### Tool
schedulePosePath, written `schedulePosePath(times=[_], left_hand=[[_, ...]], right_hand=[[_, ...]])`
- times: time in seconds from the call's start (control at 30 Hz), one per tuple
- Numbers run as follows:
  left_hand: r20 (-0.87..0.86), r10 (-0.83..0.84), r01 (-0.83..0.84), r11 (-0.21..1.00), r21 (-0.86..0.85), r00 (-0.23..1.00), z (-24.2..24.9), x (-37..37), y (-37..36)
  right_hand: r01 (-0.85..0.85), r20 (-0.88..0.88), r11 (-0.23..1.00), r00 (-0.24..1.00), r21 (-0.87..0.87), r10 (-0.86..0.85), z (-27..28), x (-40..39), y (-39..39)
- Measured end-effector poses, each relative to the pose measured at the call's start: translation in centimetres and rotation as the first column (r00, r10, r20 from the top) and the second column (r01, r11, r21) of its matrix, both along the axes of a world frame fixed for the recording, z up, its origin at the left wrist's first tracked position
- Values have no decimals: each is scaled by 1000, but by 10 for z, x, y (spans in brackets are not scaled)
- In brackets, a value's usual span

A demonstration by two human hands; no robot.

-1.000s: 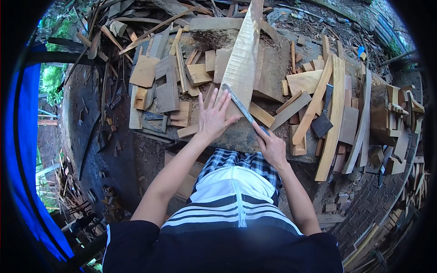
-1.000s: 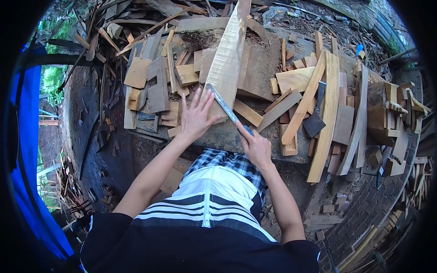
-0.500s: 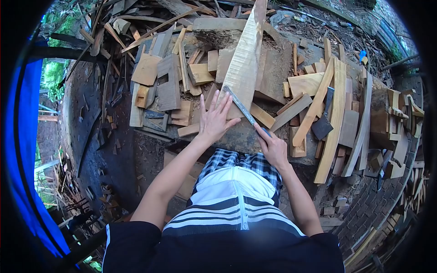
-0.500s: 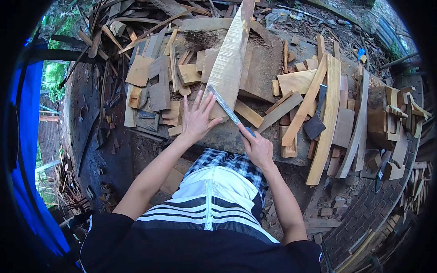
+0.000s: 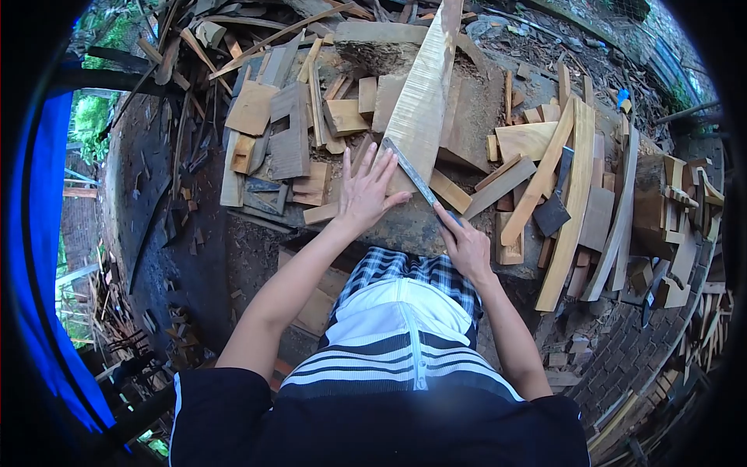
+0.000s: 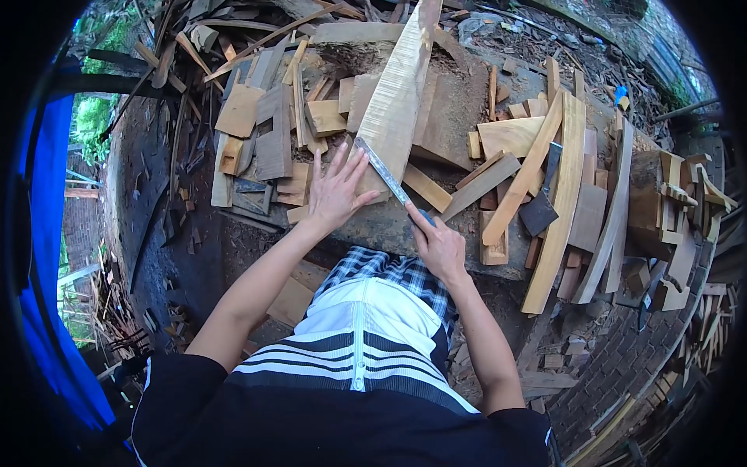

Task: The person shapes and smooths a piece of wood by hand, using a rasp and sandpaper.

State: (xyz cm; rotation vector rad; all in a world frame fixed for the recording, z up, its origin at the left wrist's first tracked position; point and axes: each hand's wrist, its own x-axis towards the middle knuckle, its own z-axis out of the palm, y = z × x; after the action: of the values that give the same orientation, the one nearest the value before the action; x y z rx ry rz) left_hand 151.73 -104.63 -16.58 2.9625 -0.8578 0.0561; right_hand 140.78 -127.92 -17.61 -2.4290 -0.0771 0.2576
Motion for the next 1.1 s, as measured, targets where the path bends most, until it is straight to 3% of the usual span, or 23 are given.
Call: schedulePosePath(times=[0.07, 0.2, 0.23, 0.33, 0.37, 0.73, 0.93, 1.1], left_hand=[[8, -8, 8, 1000, 16, 1000, -1, 18, -1], [61, 44, -47, 998, 53, 997, -7, 45, 0], [32, 49, -51, 996, 68, 998, -4, 44, -1], [-31, 56, -54, 996, 70, 998, 5, 26, -2], [-79, 46, -42, 998, 50, 996, 6, 16, -3], [-51, 43, -39, 996, 86, 998, 6, 41, -5], [-39, 10, -8, 999, 42, 999, -10, 1, 0], [16, 76, -77, 994, 81, 997, -14, 51, -7]], right_hand=[[16, 138, 1000, 990, -25, -13, -3, 18, -1], [-10, 11, 997, 1000, -72, 10, 1, 52, 3], [10, 132, 999, 991, -46, -4, -8, 49, 4], [23, 177, 1000, 984, 6, -24, -14, 21, 6], [18, 102, 1000, 995, -18, -16, -10, 11, 5], [38, 139, 995, 990, -87, -26, -7, 39, 4], [19, 91, 993, 996, -112, -9, -1, 3, 1], [35, 160, 993, 987, -116, -16, -9, 55, 3]])
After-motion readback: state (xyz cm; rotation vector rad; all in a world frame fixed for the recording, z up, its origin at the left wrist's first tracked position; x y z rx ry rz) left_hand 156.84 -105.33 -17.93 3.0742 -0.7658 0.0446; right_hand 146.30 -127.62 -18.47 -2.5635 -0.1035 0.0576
